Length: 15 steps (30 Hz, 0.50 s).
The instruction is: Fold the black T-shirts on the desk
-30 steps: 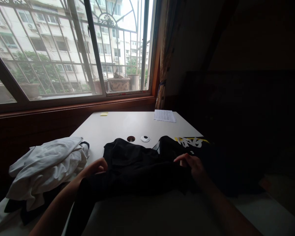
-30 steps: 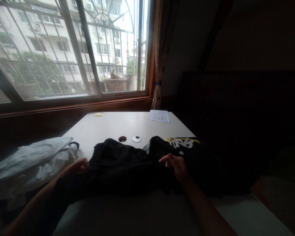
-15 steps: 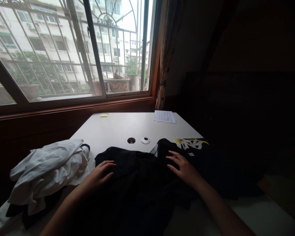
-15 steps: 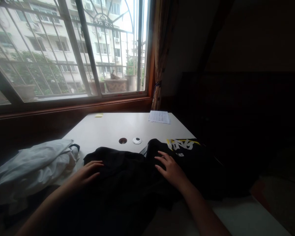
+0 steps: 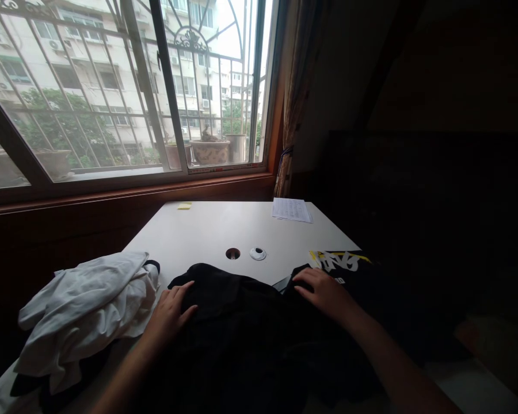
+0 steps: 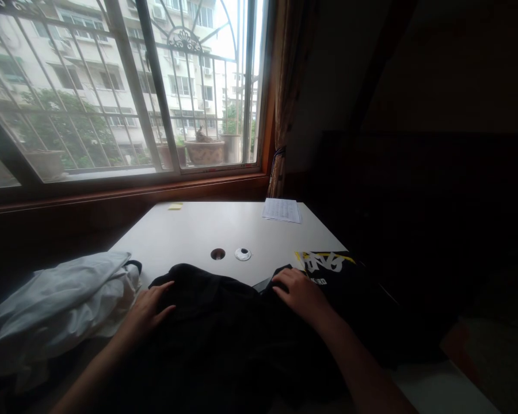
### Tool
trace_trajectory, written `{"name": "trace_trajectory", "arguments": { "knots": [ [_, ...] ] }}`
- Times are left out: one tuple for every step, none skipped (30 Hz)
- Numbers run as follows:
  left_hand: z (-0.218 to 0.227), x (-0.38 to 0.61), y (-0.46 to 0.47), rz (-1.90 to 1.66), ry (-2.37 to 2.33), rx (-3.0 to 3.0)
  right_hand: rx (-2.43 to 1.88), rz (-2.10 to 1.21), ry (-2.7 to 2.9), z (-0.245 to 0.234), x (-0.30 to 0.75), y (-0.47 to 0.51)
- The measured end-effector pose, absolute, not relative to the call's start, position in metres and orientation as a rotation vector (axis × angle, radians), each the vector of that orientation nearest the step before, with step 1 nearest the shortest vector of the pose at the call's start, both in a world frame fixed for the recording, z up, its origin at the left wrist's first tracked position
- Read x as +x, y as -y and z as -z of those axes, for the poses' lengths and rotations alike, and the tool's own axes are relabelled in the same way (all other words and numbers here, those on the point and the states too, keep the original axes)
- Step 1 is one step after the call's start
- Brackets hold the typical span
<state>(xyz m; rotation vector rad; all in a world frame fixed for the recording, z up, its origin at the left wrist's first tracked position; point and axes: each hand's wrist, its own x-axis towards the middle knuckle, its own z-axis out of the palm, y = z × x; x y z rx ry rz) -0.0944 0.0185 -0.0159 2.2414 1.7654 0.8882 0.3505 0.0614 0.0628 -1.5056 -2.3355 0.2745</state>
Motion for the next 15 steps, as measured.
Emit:
{"name": "trace_trajectory", "arguments": {
  "knots": [
    [0.014,-0.093,-0.018,-0.898,-1.759,2.203,-1.489,-0.203,2.372,-0.063,0.347,-0.069],
    [0.012,-0.092,-0.018,-0.911,-1.754,2.158,-1.507,-0.138,2.407,-0.063,0.345,-0.077],
    [0.01,-0.092,-0.018,-0.928,-1.752,2.109,-1.556,-0.09,2.44,-0.062,0.344,-0.085],
    [0.008,-0.091,-0.017,-0.95,-1.75,2.056,-1.626,-0.06,2.469,-0.061,0.343,-0.092],
    [0.005,-0.091,-0.017,-0.986,-1.748,1.999,-1.699,-0.056,2.494,-0.06,0.344,-0.099],
    [0.002,-0.09,-0.016,-1.038,-1.746,1.932,-1.76,-0.092,2.516,-0.059,0.345,-0.104],
    [-0.002,-0.09,-0.015,-1.103,-1.74,1.848,-1.799,-0.161,2.538,-0.059,0.347,-0.109],
    [-0.006,-0.09,-0.015,-1.177,-1.727,1.741,-1.821,-0.246,2.556,-0.059,0.349,-0.112],
    [-0.011,-0.09,-0.014,-1.255,-1.705,1.613,-1.82,-0.335,2.568,-0.061,0.352,-0.115],
    [-0.016,-0.09,-0.013,-1.329,-1.666,1.473,-1.796,-0.416,2.571,-0.063,0.356,-0.116],
    [-0.021,-0.089,-0.013,-1.402,-1.613,1.33,-1.751,-0.475,2.566,-0.066,0.36,-0.117],
    [-0.027,-0.089,-0.014,-1.47,-1.548,1.19,-1.691,-0.497,2.553,-0.07,0.365,-0.117],
    [-0.033,-0.089,-0.015,-1.539,-1.482,1.057,-1.622,-0.486,2.531,-0.075,0.37,-0.115],
    [-0.039,-0.089,-0.016,-1.605,-1.427,0.942,-1.553,-0.458,2.495,-0.08,0.376,-0.114],
    [-0.047,-0.089,-0.018,-1.659,-1.386,0.852,-1.492,-0.408,2.442,-0.084,0.383,-0.111]
  ]
}}
